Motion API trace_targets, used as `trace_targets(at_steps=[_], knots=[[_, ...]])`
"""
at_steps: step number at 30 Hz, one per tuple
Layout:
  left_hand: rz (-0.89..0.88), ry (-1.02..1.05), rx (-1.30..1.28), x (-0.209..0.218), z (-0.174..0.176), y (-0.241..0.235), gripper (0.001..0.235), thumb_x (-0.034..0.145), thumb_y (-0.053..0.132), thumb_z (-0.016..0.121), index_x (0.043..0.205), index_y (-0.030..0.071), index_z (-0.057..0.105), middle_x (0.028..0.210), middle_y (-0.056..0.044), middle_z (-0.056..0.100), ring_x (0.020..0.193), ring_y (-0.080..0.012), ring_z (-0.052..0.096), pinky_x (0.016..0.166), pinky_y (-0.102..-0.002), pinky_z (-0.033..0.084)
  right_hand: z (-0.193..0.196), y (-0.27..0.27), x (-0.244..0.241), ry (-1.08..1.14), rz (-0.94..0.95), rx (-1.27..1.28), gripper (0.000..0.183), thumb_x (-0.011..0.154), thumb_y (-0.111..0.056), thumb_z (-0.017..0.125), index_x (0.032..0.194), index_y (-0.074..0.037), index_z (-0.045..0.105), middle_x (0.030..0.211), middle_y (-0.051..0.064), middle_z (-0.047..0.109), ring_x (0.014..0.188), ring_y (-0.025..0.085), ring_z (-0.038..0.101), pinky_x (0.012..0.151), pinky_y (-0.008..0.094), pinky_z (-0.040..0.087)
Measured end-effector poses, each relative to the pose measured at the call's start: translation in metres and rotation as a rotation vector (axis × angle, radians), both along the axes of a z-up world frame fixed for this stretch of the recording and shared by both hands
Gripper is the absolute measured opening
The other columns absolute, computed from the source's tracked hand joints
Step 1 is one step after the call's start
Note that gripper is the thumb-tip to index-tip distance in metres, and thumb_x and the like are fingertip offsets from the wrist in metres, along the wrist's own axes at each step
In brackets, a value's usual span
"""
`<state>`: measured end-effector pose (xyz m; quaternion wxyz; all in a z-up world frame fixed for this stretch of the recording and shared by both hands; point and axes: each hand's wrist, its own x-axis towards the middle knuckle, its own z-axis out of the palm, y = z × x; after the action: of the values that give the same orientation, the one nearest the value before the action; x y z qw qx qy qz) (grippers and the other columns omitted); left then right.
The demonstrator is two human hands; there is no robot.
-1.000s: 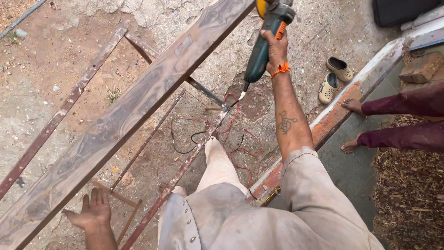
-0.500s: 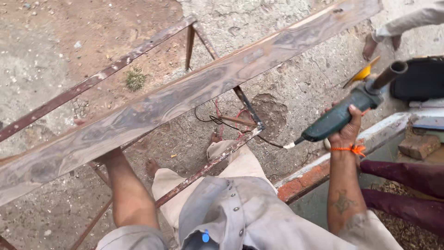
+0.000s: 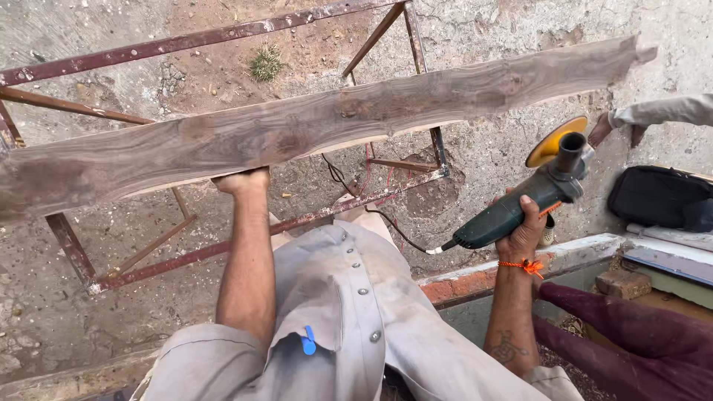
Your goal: The person uses an angle grinder with a sanding disc to smooth the surface of a long wooden plank resting on a metal frame. The person moves the tool back and forth along the length of the plank, removing the dark outer layer to reveal lighter wood underneath.
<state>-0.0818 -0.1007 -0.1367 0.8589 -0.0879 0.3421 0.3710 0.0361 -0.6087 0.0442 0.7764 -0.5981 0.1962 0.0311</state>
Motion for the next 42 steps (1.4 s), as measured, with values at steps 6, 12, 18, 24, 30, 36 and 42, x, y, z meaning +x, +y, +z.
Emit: trace_targets(at_steps=[6, 12, 18, 24, 30, 36, 42], knots=[[-0.378, 0.429, 0.071, -0.026, 0.005, -0.007, 0.063, 0.097, 0.052, 0.042, 0.14, 0.006, 0.052, 0.134, -0.018, 0.058, 0.12, -0.0277, 0.061, 0.102, -0.047, 0.053, -0.001, 0.074, 0.011, -0.026, 0.331, -0.335, 0.056, 0.083, 0.0, 0.076, 0.133, -0.006, 0.051, 0.108, 0.007, 0.066, 0.087, 0.016, 0.068, 0.077, 0.033, 0.061], [-0.825, 0.862, 1.984, -0.015, 0.126, -0.078, 0.054, 0.104, 0.05, 0.056, 0.131, 0.004, 0.063, 0.129, -0.019, 0.066, 0.124, -0.0317, 0.06, 0.109, -0.048, 0.043, -0.019, 0.171, 0.012, -0.082, 0.793, -0.746, 0.069, 0.073, -0.01, 0.082, 0.132, -0.002, 0.048, 0.107, 0.009, 0.067, 0.09, 0.017, 0.069, 0.077, 0.033, 0.06], [-1.407, 1.068, 2.069, 0.045, 0.161, -0.056, 0.104, 0.068, 0.094, 0.061, 0.103, -0.004, 0.069, 0.099, -0.02, 0.07, 0.097, -0.0334, 0.067, 0.085, -0.048, 0.05, -0.024, 0.266, -0.027, -0.159, 0.995, -0.778, 0.064, 0.076, -0.013, 0.083, 0.129, -0.001, 0.05, 0.107, 0.012, 0.067, 0.092, 0.019, 0.067, 0.077, 0.035, 0.059], [-1.457, 1.067, 1.86, -0.034, 0.145, 0.06, 0.098, 0.061, 0.097, 0.064, 0.08, 0.001, 0.073, 0.072, -0.015, 0.072, 0.069, -0.0315, 0.074, 0.06, -0.046, 0.057, -0.019, 0.388, -0.104, -0.01, 1.104, -0.767, 0.063, 0.076, -0.017, 0.082, 0.128, -0.002, 0.049, 0.103, 0.011, 0.068, 0.089, 0.021, 0.07, 0.075, 0.035, 0.061], [-1.453, 1.225, 1.681, -0.167, 0.135, 0.202, 0.092, 0.069, 0.095, 0.06, 0.08, 0.005, 0.072, 0.067, -0.009, 0.068, 0.06, -0.023, 0.07, 0.055, -0.043, 0.057, -0.027, 0.531, -0.189, -0.193, 1.338, -0.933, 0.096, 0.071, -0.037, 0.087, 0.147, -0.005, 0.038, 0.114, 0.022, 0.07, 0.099, 0.032, 0.073, 0.084, 0.044, 0.058], [-1.365, 1.43, 1.637, -0.255, 0.132, 0.3, 0.089, 0.075, 0.095, 0.062, 0.083, 0.008, 0.075, 0.067, -0.009, 0.066, 0.062, -0.0234, 0.067, 0.058, -0.045, 0.052, -0.044, 0.62, -0.241, -0.284, 1.603, -0.685, 0.098, 0.089, -0.058, 0.07, 0.163, -0.015, 0.022, 0.13, 0.03, 0.064, 0.115, 0.042, 0.068, 0.097, 0.049, 0.053], [-1.532, 1.285, 1.756, -0.18, 0.127, 0.239, 0.097, 0.071, 0.099, 0.056, 0.085, 0.005, 0.072, 0.071, -0.009, 0.067, 0.062, -0.0227, 0.069, 0.053, -0.043, 0.055, -0.039, 0.537, -0.217, -0.277, 1.331, -0.588, 0.082, 0.098, -0.042, 0.069, 0.163, -0.014, 0.027, 0.143, 0.021, 0.061, 0.126, 0.031, 0.064, 0.103, 0.044, 0.052]])
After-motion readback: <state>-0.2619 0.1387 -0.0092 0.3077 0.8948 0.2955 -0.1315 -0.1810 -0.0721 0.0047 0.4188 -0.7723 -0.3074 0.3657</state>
